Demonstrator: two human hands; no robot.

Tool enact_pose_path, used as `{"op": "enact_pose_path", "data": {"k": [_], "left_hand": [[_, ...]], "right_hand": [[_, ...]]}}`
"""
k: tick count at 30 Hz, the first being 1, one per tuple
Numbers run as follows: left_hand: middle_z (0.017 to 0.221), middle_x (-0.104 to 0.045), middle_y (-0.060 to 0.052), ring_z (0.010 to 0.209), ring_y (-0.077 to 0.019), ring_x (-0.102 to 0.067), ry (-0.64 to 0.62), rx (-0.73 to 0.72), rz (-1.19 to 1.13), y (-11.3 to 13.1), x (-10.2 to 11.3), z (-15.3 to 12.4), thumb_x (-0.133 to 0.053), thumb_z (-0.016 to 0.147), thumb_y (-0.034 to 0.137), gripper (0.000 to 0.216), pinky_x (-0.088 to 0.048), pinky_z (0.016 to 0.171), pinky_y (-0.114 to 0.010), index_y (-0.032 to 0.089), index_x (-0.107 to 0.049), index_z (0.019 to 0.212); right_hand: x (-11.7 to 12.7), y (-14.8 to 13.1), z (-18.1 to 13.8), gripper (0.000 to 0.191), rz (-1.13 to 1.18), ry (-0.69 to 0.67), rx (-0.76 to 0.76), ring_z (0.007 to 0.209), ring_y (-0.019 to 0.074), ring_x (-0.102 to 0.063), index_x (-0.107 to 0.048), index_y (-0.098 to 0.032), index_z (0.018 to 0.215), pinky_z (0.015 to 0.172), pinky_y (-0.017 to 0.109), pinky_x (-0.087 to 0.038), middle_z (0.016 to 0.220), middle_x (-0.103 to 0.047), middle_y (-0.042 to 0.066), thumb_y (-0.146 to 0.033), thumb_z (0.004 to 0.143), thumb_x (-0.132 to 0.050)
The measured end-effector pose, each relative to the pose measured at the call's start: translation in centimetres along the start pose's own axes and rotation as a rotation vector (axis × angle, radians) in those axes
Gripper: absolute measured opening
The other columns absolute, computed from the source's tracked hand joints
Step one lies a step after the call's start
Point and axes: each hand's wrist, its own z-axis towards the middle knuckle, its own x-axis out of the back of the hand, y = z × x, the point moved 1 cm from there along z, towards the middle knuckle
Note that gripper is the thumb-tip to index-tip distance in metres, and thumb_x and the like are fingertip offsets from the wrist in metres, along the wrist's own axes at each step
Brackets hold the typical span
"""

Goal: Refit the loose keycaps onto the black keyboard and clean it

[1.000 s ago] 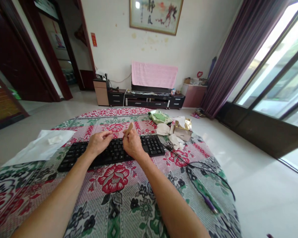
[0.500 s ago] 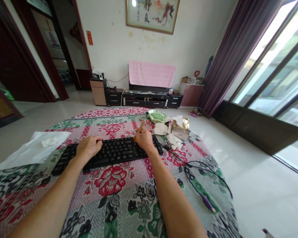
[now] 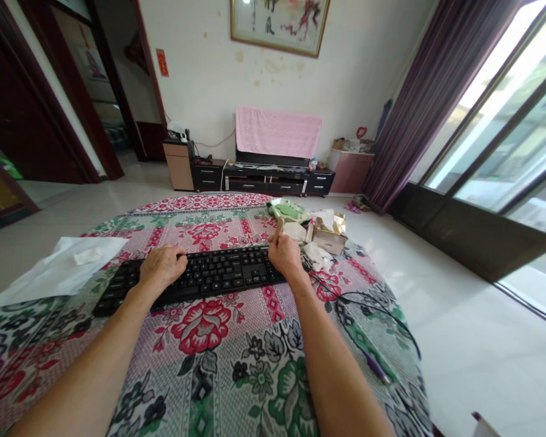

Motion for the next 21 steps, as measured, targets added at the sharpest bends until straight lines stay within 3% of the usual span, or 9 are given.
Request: {"op": "enact_pose_path", "data": {"k": [6, 9, 12, 15, 18, 21], "left_hand": [[0.101, -0.064, -0.009, 0.093, -0.027, -0.057, -0.011, -0.003, -0.015, -0.1, -0.1, 0.1, -0.04, 0.077, 0.029, 0.034, -0.046, 0.075, -0.035, 0.025, -0.07, 0.094], [0.101, -0.064, -0.009, 0.093, -0.0276, -0.057, -0.006, -0.009, -0.019, -0.2, -0.2, 0.2, -0.04, 0.077, 0.028, 0.034, -0.046, 0.076, -0.036, 0.025, -0.07, 0.094], [0.101, -0.064, -0.009, 0.093, -0.0278, -0.057, 0.003, -0.013, -0.02, -0.2, -0.3, 0.2, -0.04, 0.077, 0.029, 0.035, -0.046, 0.076, -0.036, 0.024, -0.069, 0.095], [0.101, -0.064, -0.009, 0.093, -0.0277, -0.057, 0.005, -0.01, -0.02, -0.2, -0.2, 0.1, -0.041, 0.077, 0.031, 0.035, -0.046, 0.076, -0.036, 0.025, -0.07, 0.095], [0.101, -0.064, -0.009, 0.093, -0.028, -0.057, 0.007, -0.006, -0.018, -0.2, -0.2, 0.1, -0.041, 0.077, 0.031, 0.035, -0.046, 0.075, -0.036, 0.025, -0.069, 0.095], [0.102, -0.064, -0.009, 0.093, -0.0286, -0.056, 0.006, -0.001, -0.018, -0.1, -0.2, 0.0, -0.041, 0.076, 0.03, 0.035, -0.046, 0.074, -0.037, 0.024, -0.07, 0.095]], "right_hand": [[-2.3, -5.6, -3.1, 0.024, 0.246, -0.11, 0.204, 0.068, 0.0143, -0.063, -0.068, -0.02, 0.088, 0.066, 0.021, -0.046, 0.075, -0.069, 0.003, -0.022, 0.076, -0.048], [-2.6, -6.8, -3.7, 0.023, 0.287, -0.153, 0.245, 0.067, 0.0134, -0.062, -0.068, -0.02, 0.088, 0.065, 0.021, -0.046, 0.074, -0.069, 0.002, -0.021, 0.074, -0.049], [-1.6, -5.6, -2.9, 0.023, 0.12, -0.129, 0.189, 0.069, 0.0166, -0.062, -0.068, -0.02, 0.083, 0.067, 0.024, -0.045, 0.072, -0.068, 0.004, -0.019, 0.072, -0.049], [0.3, -2.7, -1.5, 0.024, -0.058, -0.107, 0.034, 0.072, 0.0196, -0.062, -0.069, -0.019, 0.083, 0.067, 0.027, -0.044, 0.074, -0.068, 0.007, -0.02, 0.072, -0.048], [2.1, 0.2, -0.4, 0.027, -0.133, -0.102, -0.127, 0.073, 0.0208, -0.062, -0.069, -0.02, 0.088, 0.065, 0.029, -0.044, 0.076, -0.068, 0.008, -0.022, 0.073, -0.047], [3.2, 1.7, -0.1, 0.029, -0.195, -0.079, -0.177, 0.077, 0.023, -0.061, -0.069, -0.022, 0.09, 0.067, 0.031, -0.044, 0.08, -0.067, 0.009, -0.021, 0.072, -0.047]]}}
